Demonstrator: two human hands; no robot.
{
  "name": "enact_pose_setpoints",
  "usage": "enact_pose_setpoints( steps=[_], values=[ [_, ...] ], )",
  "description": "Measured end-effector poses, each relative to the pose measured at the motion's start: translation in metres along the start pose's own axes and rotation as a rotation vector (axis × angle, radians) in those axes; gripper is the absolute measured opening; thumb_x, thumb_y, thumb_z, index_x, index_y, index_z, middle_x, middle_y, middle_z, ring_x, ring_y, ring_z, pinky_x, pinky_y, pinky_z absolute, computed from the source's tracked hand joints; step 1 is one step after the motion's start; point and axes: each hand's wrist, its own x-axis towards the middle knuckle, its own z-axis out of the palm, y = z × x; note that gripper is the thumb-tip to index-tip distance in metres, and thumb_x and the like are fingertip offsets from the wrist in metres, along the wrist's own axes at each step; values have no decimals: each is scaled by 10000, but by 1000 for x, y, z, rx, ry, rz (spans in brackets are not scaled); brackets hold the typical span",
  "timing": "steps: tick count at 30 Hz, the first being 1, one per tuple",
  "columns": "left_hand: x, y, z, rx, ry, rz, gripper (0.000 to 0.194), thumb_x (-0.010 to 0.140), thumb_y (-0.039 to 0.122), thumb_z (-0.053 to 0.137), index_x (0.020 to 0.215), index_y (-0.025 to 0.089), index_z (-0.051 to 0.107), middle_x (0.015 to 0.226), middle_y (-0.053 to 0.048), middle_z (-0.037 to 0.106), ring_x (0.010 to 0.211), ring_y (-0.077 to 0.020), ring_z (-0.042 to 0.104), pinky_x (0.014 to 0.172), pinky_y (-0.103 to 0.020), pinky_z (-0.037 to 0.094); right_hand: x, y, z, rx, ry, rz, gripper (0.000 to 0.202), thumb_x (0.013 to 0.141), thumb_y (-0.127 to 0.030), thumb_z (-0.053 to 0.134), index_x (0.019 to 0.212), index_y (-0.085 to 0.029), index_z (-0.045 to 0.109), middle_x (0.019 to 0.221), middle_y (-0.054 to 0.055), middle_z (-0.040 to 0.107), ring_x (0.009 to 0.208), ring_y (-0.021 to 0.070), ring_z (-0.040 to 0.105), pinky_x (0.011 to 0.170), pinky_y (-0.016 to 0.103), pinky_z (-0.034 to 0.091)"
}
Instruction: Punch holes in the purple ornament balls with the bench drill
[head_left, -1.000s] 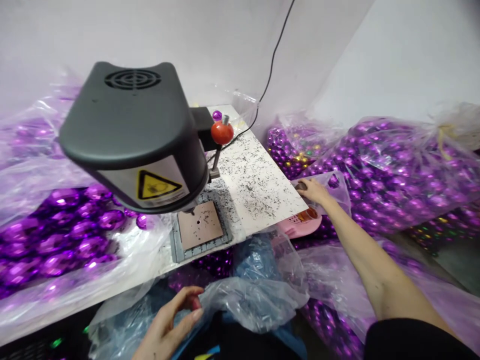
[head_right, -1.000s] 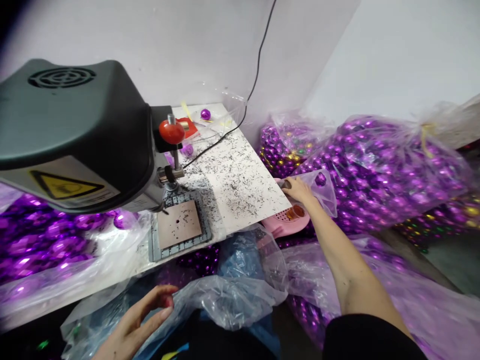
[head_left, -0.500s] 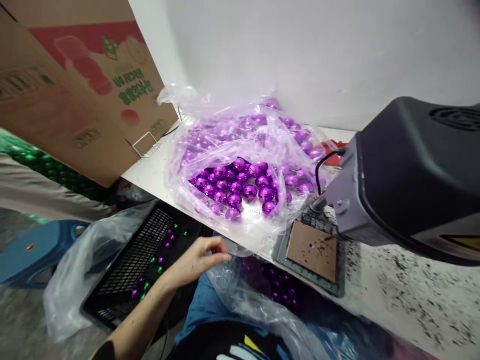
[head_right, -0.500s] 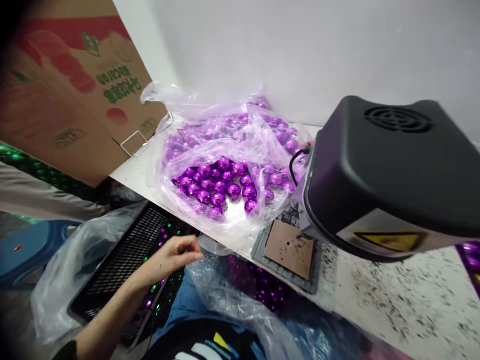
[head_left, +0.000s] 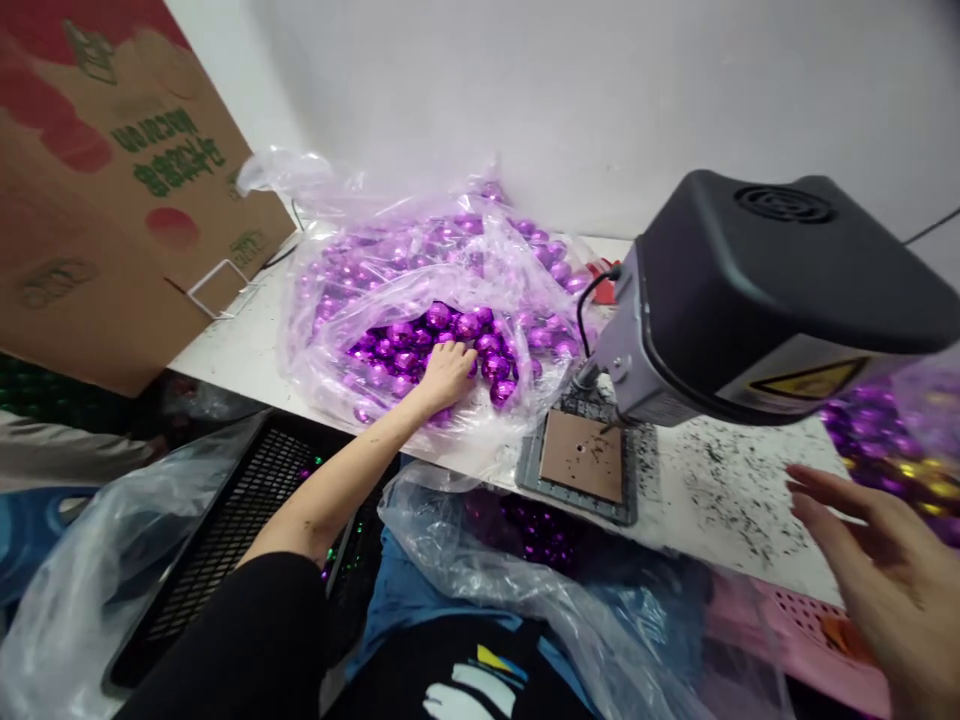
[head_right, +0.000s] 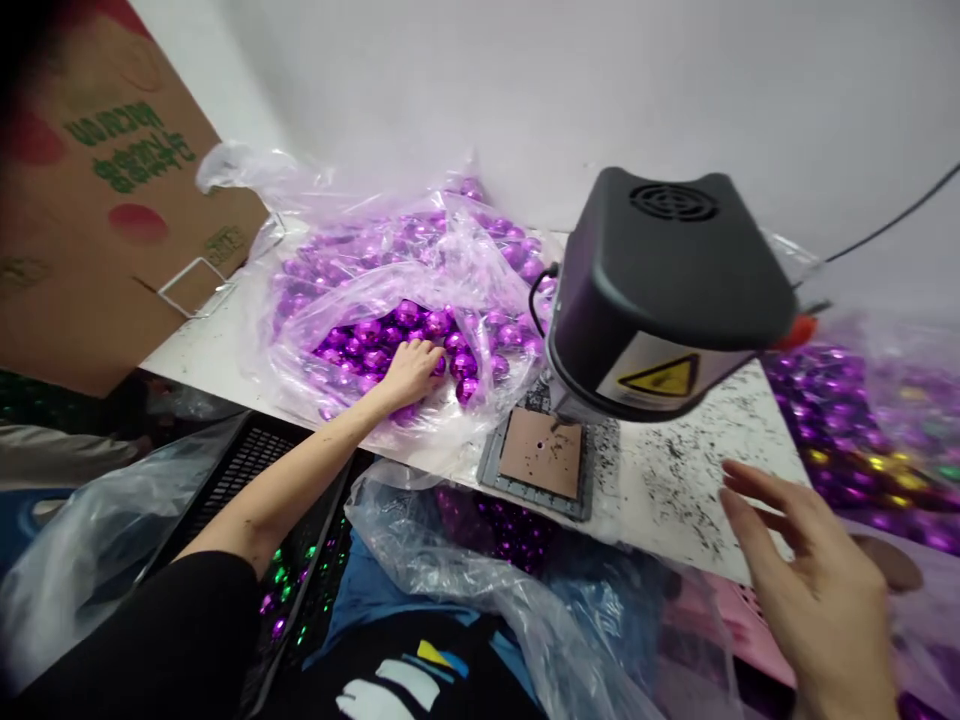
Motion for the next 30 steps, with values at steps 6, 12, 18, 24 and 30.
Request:
enact_pose_setpoints(
  steps=[6, 12, 18, 24, 30],
  values=[
    [-57, 37, -28, -1039, -67, -53, 470, 902, 399, 638, 1330, 224, 555, 1162, -87, 679, 1020, -216, 646, 871, -369, 521, -8, -17, -11, 134, -54, 185, 505, 692, -695, 617, 1024, -325, 706, 1064, 24, 712, 952, 222, 685, 755, 372, 586],
    [-76, 100, 24, -1570, -388, -237, 522, 759, 486, 781, 1145, 157, 657, 1127, -115, 704, 976, -209, 672, 815, -327, 533, -5, -17, 0, 266, -105, 179, 472, 688, -672, 655, 998, -320, 711, 1063, 26, 706, 940, 230, 688, 959, 463, 558],
    [-55, 111, 44, -1475, -279, -180, 495, 763, 463, 780, 1127, 155, 645, 1100, -81, 710, 1036, -208, 648, 923, -348, 506, -9, -6, -4, 282, -130, 158, 466, 736, -658, 644, 1038, -308, 708, 1084, 37, 704, 960, 217, 693, 971, 427, 565],
    [-53, 125, 62, -1196, -95, -67, 484, 795, 354, 762, 1201, 156, 589, 1154, -85, 680, 1030, -212, 643, 963, -387, 492, -16, 12, -6, 283, -161, 194, 464, 752, -652, 633, 1058, -310, 701, 1120, 32, 698, 990, 214, 691, 996, 425, 565],
    [-53, 141, 69, -933, 32, 47, 449, 795, 273, 783, 1176, 185, 564, 1136, -72, 672, 1030, -227, 646, 938, -386, 507, -14, 12, -3, 322, -174, 202, 439, 741, -645, 647, 1028, -319, 707, 1115, 27, 699, 965, 217, 696, 973, 429, 582]
  ],
)
